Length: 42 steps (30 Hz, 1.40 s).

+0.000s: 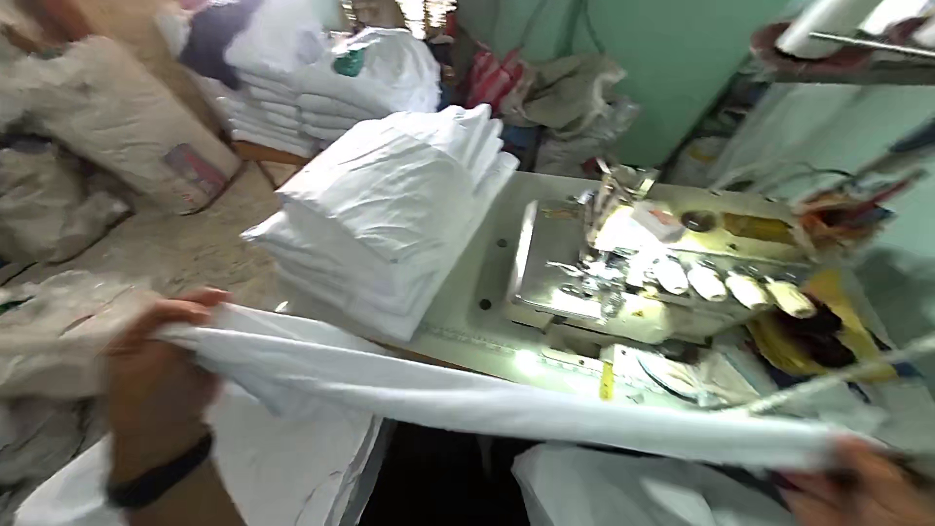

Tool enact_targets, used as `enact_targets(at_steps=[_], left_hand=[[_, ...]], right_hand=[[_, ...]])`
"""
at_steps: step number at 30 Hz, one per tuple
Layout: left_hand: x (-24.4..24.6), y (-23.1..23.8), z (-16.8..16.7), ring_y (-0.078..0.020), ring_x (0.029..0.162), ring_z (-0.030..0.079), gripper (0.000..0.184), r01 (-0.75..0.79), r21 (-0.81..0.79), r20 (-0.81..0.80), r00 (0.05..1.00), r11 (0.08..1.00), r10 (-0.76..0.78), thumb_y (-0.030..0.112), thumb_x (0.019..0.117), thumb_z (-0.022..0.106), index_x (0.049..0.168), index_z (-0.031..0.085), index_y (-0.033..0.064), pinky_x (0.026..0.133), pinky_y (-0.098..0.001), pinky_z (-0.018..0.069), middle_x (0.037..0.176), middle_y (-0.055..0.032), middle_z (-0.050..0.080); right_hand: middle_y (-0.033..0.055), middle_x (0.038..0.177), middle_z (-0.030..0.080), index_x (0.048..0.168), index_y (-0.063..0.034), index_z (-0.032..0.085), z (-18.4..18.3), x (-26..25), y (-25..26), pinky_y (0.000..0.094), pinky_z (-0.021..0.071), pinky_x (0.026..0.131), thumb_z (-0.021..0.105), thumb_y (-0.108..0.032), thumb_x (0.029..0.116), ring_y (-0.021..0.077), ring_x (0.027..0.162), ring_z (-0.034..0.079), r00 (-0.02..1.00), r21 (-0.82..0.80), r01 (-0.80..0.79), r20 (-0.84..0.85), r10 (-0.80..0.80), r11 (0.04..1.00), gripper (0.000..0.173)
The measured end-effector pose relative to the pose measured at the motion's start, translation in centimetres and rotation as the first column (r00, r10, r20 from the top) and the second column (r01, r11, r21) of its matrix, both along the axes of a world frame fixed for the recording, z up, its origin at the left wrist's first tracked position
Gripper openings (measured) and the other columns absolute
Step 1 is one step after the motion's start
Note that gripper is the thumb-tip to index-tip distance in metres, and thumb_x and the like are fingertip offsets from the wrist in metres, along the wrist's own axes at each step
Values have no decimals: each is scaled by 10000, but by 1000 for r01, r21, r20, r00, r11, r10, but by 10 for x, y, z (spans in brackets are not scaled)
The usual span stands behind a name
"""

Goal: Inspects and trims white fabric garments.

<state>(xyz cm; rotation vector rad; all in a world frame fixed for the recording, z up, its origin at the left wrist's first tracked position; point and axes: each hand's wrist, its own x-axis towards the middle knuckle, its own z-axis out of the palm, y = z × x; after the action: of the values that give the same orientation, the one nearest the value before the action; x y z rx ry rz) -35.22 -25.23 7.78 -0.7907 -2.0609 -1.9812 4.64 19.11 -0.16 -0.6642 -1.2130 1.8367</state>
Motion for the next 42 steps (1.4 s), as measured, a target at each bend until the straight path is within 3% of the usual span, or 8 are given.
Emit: enact_targets(at_steps=[4,7,12,14,24,31,35,42], left_hand=[[-67,89,47,39,991,590,283,-343,-146,-99,938,928,331,112,1011,521,1278,539,20,841,-162,508,1176,29,592],[-45,188,50,-336,1436,403,622,-166,-457,-173,980,874,95,87,968,598,1496,345,-125,1169,-411,345,1554,-320,363],[82,289,-72,-363,1381,519,309,401,-542,-323,713,739,-623,-14,972,526,1237,656,-105,1176,-496,387,1411,-251,585],[97,298,-104,-342,1366,547,328,292,-641,-408,654,710,-637,93,1021,520,1283,671,-35,1146,-523,405,1410,-204,610],[76,316,-97,-575,1393,406,536,36,-811,-442,616,584,-652,516,1028,448,1475,567,246,1101,-728,302,1551,-267,443],[146,273,-90,-457,1433,409,365,352,-775,-300,525,524,-796,199,1039,530,1292,620,-47,1178,-632,261,1495,-284,484],[185,260,-145,-254,1060,698,109,827,-550,78,190,117,-979,35,925,665,961,752,-21,975,-387,548,1062,-153,735],[200,253,-150,-87,851,648,248,810,-232,664,-273,-538,-696,60,844,791,1047,698,-49,768,-220,544,964,-98,691]], right_hand=[[-85,551,584,813,-165,629,-12,-78,-9,142,386,386,498,-60,987,-20,393,432,975,-36,131,187,-122,991,242],[-65,542,578,776,-115,616,1,-126,-13,143,389,396,496,58,961,-13,393,433,987,-40,81,145,-74,996,280],[-47,655,609,1025,-7,650,-19,-169,-33,161,443,447,668,78,869,-7,467,497,964,150,-20,265,-21,988,178],[0,781,643,1254,74,605,-37,-164,-47,192,485,516,709,-28,884,10,550,541,936,205,-106,351,28,973,398],[-70,584,538,872,-24,639,-52,-145,-71,157,442,471,621,-57,980,-20,458,473,927,50,-176,346,148,983,115],[-37,724,658,1007,69,678,-65,-52,-57,142,443,543,502,-137,1071,-53,556,508,838,200,-87,544,-36,976,278],[-75,653,606,930,5,668,-86,9,-73,148,411,511,515,-164,1072,-45,505,462,734,120,81,664,-140,989,268],[-57,620,566,954,7,682,-89,42,-153,143,387,482,545,-139,1063,-27,495,443,712,-64,104,701,-29,993,228]])
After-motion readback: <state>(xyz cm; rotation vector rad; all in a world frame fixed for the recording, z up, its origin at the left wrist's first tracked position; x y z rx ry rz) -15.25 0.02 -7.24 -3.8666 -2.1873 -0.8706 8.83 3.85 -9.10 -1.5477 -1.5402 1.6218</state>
